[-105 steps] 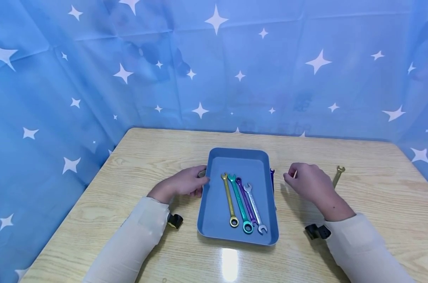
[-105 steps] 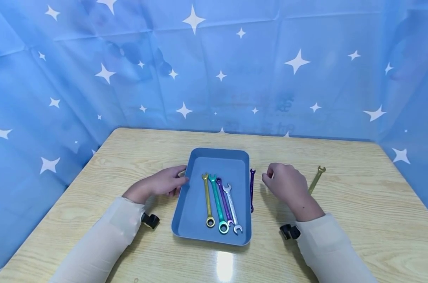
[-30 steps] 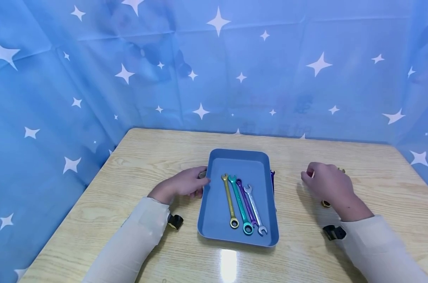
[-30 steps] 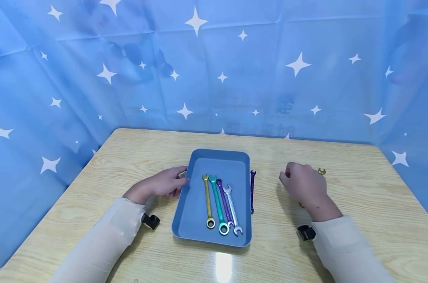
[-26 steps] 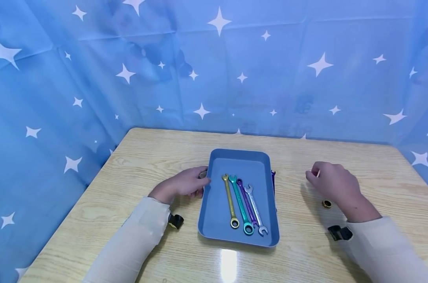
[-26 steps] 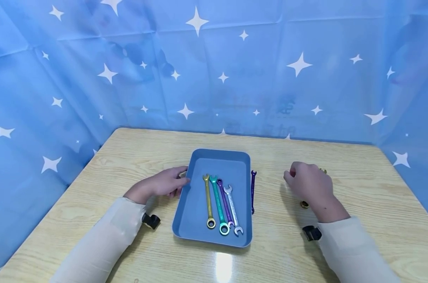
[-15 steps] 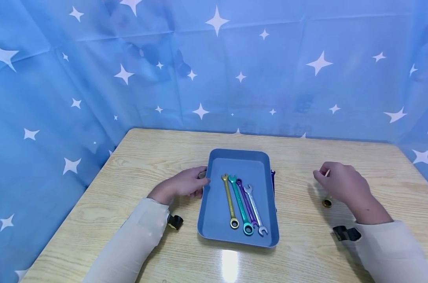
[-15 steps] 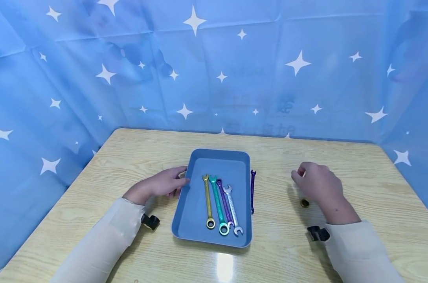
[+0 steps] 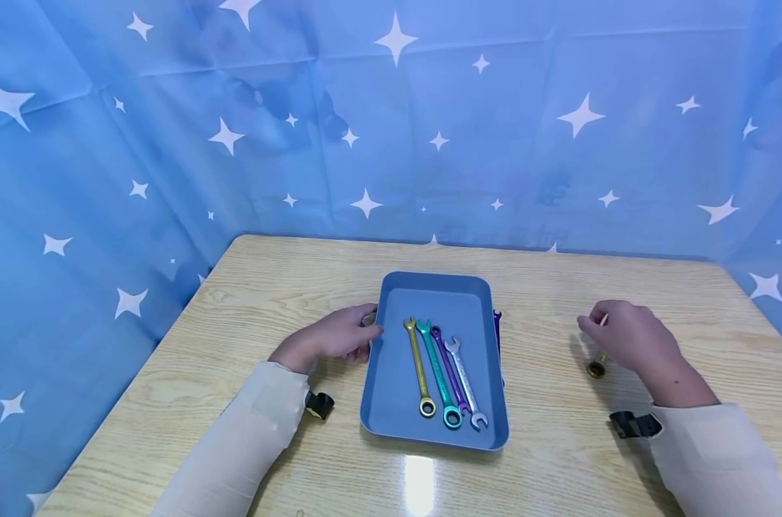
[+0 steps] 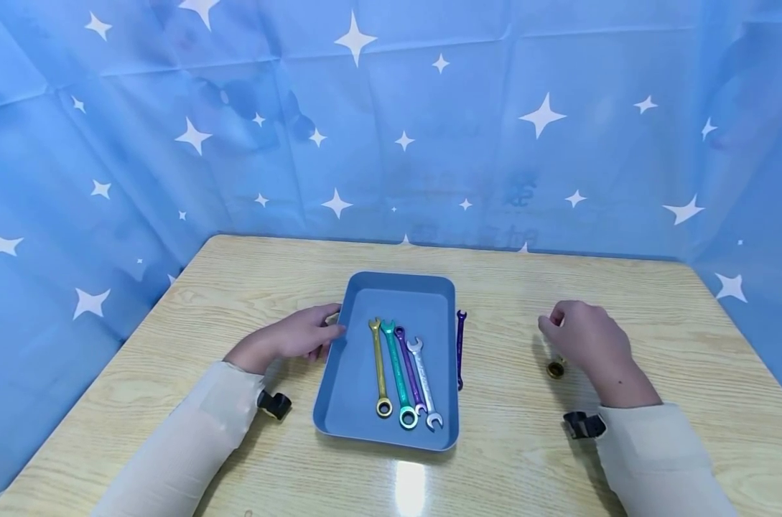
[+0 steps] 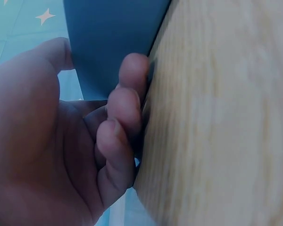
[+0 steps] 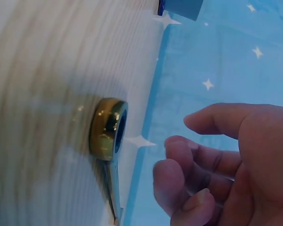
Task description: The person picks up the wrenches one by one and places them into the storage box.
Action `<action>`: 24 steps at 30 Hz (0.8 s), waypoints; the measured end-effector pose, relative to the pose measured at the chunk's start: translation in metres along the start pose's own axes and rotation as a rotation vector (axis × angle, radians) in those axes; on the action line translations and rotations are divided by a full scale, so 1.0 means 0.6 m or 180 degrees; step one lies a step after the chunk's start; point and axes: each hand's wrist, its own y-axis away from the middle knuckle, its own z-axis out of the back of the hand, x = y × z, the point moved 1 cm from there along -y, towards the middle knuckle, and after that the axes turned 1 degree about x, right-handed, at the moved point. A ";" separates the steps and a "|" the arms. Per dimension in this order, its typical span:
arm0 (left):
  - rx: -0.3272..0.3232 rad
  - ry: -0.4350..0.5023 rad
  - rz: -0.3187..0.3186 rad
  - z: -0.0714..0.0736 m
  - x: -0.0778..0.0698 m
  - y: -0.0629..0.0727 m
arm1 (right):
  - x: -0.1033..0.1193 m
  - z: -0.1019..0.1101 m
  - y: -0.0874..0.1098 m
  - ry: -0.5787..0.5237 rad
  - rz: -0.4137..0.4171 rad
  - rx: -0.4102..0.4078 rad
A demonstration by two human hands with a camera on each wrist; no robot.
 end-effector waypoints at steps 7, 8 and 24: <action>0.0008 -0.0004 0.0028 0.001 -0.002 0.001 | -0.004 0.000 0.001 -0.0101 -0.0078 0.0356; 0.0007 -0.0004 0.0035 0.001 -0.002 0.001 | -0.004 0.000 0.000 -0.0101 -0.0071 0.0371; 0.0007 -0.0039 0.0016 0.000 0.001 -0.002 | -0.011 -0.013 -0.002 -0.0079 0.0059 0.0522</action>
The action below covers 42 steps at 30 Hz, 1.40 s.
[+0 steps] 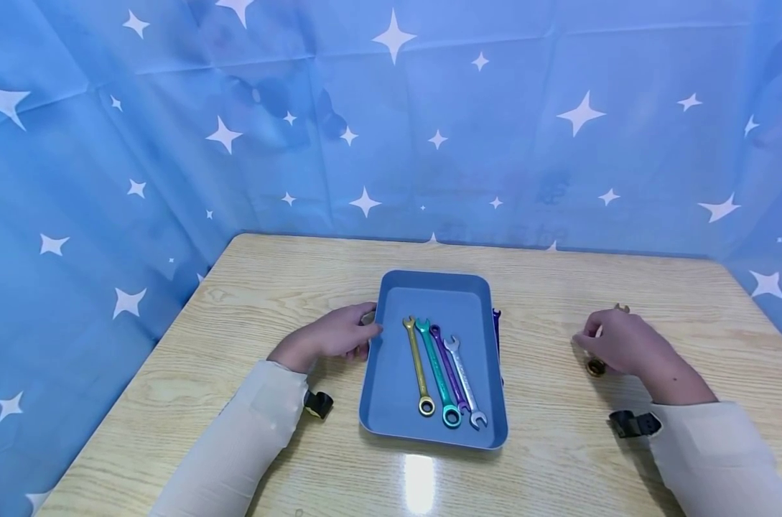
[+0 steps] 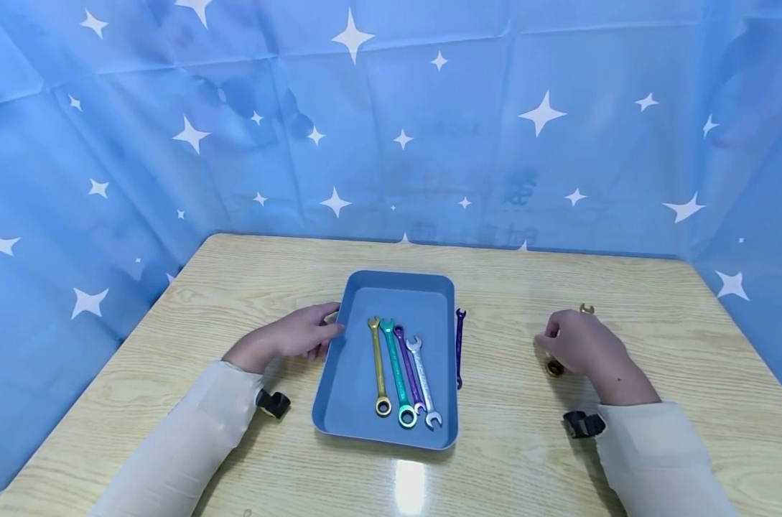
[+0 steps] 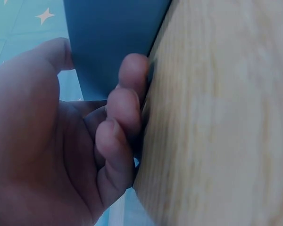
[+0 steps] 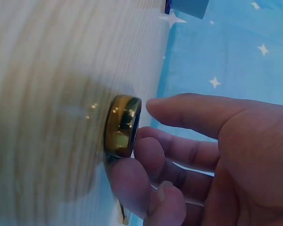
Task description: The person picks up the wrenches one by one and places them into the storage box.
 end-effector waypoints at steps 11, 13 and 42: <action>0.0000 0.0022 0.0027 -0.001 0.000 0.000 | -0.012 0.001 -0.001 0.0084 -0.0069 -0.0014; 0.0004 0.0033 0.0028 -0.001 0.000 0.000 | -0.015 0.001 -0.001 0.0110 -0.0068 -0.0013; -0.0013 0.0048 0.0038 -0.001 -0.003 0.002 | -0.038 0.012 0.005 0.0181 -0.0406 0.0416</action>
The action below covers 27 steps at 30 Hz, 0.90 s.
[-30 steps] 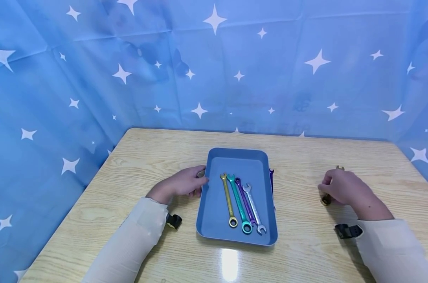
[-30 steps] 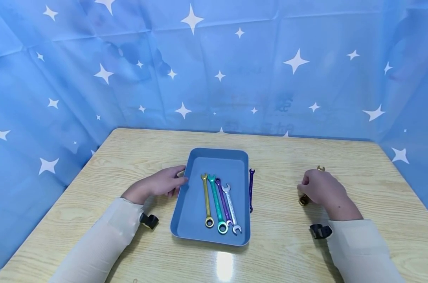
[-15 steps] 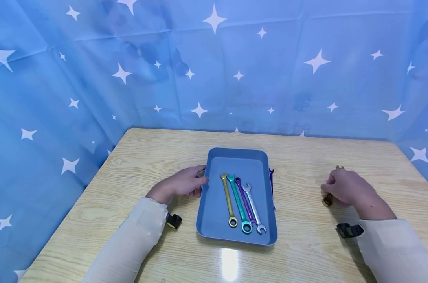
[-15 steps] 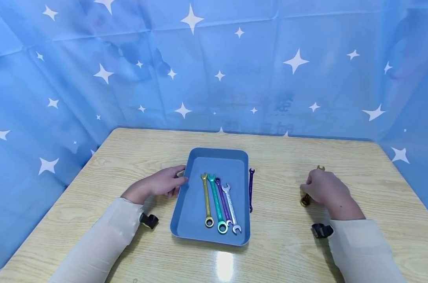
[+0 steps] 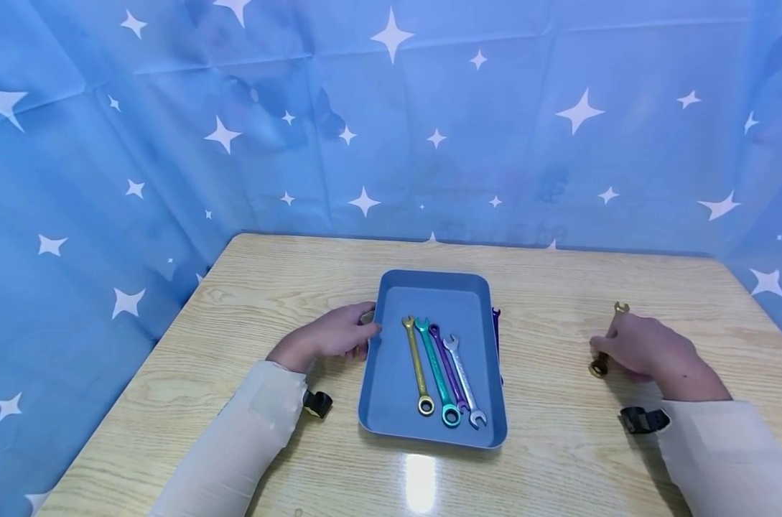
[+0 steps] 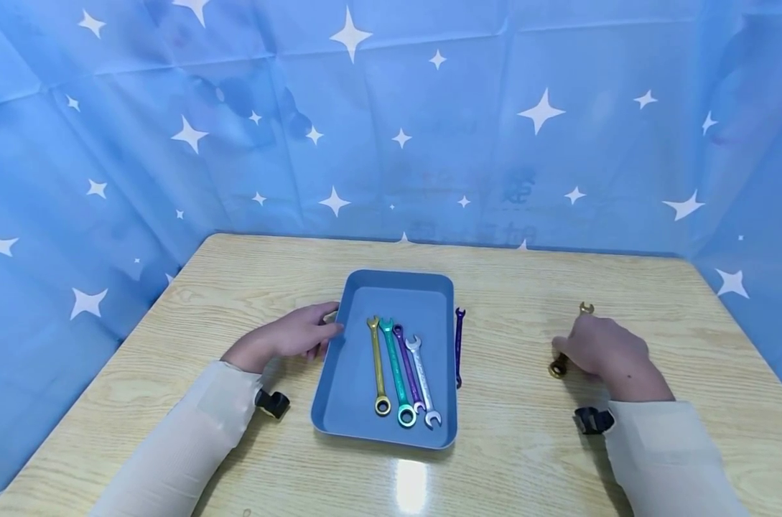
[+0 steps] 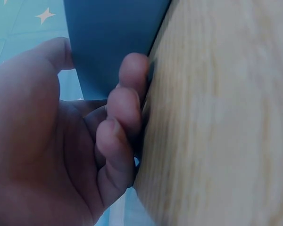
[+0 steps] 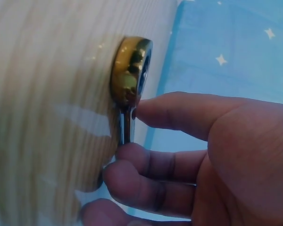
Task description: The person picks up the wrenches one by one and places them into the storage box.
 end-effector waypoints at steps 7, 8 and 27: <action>0.0011 -0.0049 -0.0003 -0.001 0.001 0.000 | 0.011 -0.005 0.001 -0.0023 0.0094 -0.0038; 0.0011 -0.0060 -0.0002 -0.001 0.001 0.000 | 0.013 -0.006 0.001 -0.0029 0.0108 -0.0051; 0.0004 -0.0094 0.0011 0.000 -0.003 0.000 | 0.032 -0.012 -0.001 -0.0341 0.0409 0.0158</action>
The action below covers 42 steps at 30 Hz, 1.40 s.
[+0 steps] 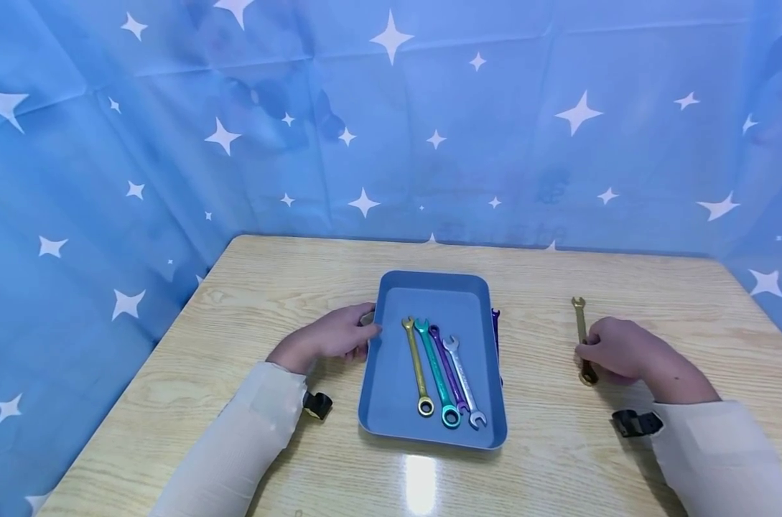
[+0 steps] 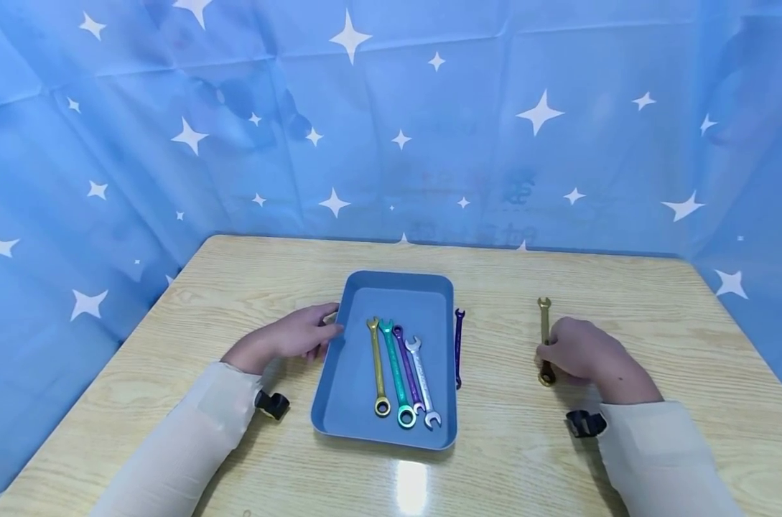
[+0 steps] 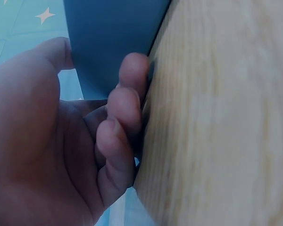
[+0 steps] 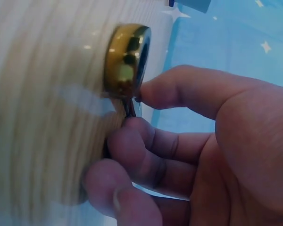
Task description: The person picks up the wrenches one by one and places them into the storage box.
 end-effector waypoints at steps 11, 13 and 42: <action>0.0002 0.0014 0.0013 0.000 0.001 0.000 | 0.006 -0.007 -0.001 -0.0103 0.0011 0.0124; 0.0002 0.0021 0.0012 0.000 0.001 0.000 | 0.006 -0.008 -0.001 -0.0082 0.0010 0.0118; -0.0009 0.0021 -0.0040 -0.001 0.000 0.003 | 0.007 -0.006 0.000 -0.0101 -0.0107 0.0106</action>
